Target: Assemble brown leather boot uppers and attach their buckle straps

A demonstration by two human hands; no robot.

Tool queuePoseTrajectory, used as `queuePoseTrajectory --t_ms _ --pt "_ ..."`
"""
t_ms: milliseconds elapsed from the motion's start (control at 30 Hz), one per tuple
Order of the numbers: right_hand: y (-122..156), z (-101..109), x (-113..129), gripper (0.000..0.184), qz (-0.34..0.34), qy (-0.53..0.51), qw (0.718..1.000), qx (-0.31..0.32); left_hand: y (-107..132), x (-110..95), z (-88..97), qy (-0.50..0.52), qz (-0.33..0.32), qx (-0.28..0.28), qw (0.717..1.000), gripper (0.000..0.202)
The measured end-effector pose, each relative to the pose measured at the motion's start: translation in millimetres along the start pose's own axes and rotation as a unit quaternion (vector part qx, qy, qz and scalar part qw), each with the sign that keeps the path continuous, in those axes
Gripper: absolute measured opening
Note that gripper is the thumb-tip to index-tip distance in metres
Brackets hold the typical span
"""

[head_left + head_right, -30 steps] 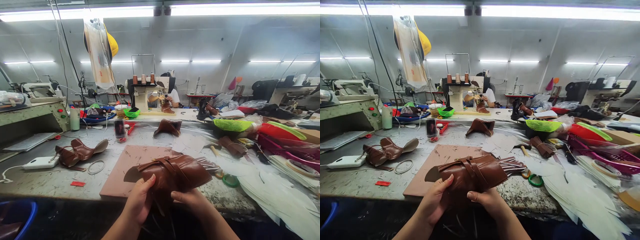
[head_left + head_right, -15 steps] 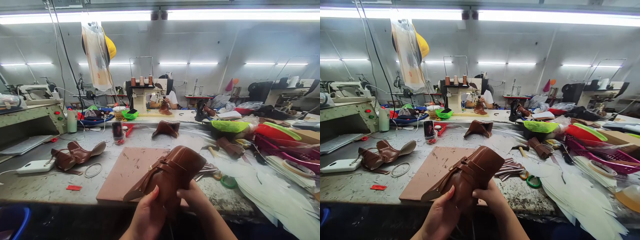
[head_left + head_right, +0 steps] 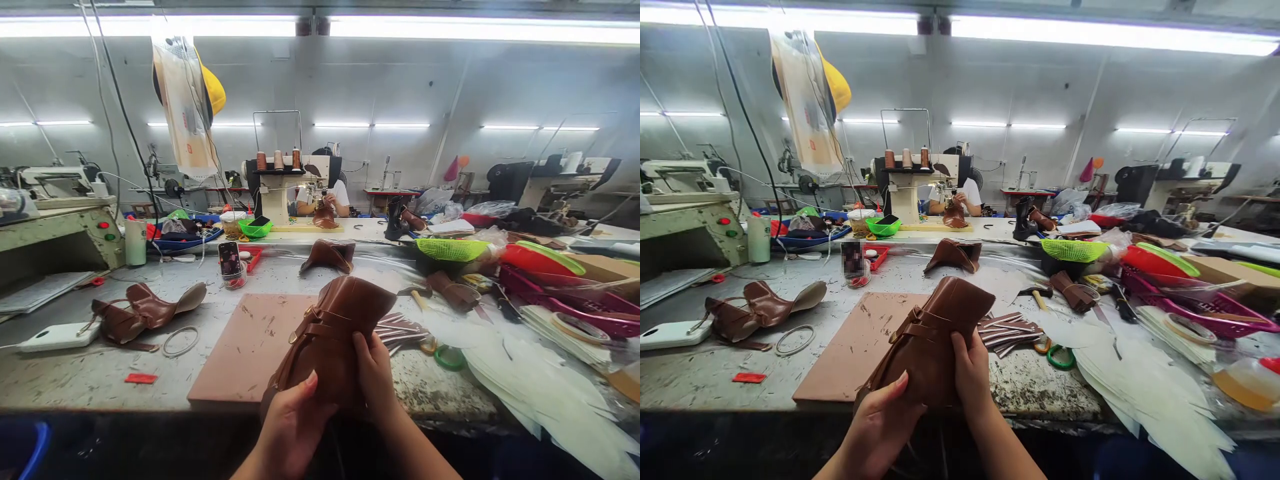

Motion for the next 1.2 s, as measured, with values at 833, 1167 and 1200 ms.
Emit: queuePoseTrajectory --t_ms 833,1167,1200 --pt "29.2 1.5 46.7 0.061 0.265 0.173 0.949 0.005 0.0 -14.4 21.8 -0.036 -0.058 -0.189 0.980 0.011" --pt "81.7 -33.9 58.7 0.064 0.464 0.262 0.846 0.000 -4.8 1.2 -28.1 0.029 0.002 0.075 0.997 0.030" --pt "79.6 -32.7 55.2 0.063 0.456 0.243 0.856 -0.001 -5.0 1.4 -33.3 0.045 0.003 0.104 0.994 0.032"
Point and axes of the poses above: each hand's wrist, its own y-axis away from the middle knuckle, its own z-axis out of the back of the hand, x = y × z, the point moved 10 cm from there along -y, towards the middle knuckle, and after that the axes turned 12 degrees about -z, right-handed, at the moved point
